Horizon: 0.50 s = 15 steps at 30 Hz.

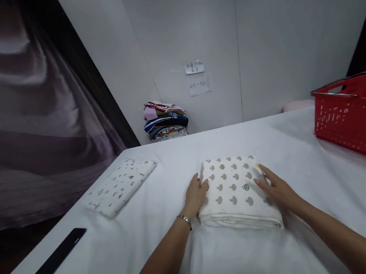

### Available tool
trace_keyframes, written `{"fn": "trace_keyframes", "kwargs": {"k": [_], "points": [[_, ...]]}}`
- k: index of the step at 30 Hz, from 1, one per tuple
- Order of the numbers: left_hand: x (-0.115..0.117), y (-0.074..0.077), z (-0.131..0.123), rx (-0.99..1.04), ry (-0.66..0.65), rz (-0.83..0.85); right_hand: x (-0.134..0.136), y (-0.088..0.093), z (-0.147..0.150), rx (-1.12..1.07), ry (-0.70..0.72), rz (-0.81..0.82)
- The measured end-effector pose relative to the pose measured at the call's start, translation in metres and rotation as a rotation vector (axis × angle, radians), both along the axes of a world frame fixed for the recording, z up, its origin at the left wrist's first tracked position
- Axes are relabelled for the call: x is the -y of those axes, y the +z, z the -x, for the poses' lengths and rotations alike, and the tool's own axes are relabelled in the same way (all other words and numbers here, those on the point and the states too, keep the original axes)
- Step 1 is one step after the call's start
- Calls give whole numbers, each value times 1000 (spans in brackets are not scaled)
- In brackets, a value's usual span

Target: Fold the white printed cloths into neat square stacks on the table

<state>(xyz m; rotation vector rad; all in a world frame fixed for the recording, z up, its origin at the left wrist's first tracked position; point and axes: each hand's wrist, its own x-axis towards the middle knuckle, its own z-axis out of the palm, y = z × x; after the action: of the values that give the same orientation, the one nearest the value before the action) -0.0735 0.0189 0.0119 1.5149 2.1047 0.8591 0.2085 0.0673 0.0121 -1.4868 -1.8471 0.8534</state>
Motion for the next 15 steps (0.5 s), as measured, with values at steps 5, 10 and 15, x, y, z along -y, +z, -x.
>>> {"fn": "trace_keyframes", "kwargs": {"k": [5,10,15], "points": [[5,7,2,-8,27,91,-5,0,-4,-178,-18,278],[7,9,-11,115,25,118,-40,5,-14,-269,104,343],[24,-3,-51,311,-296,106,-116,18,-45,166,114,-23]]}}
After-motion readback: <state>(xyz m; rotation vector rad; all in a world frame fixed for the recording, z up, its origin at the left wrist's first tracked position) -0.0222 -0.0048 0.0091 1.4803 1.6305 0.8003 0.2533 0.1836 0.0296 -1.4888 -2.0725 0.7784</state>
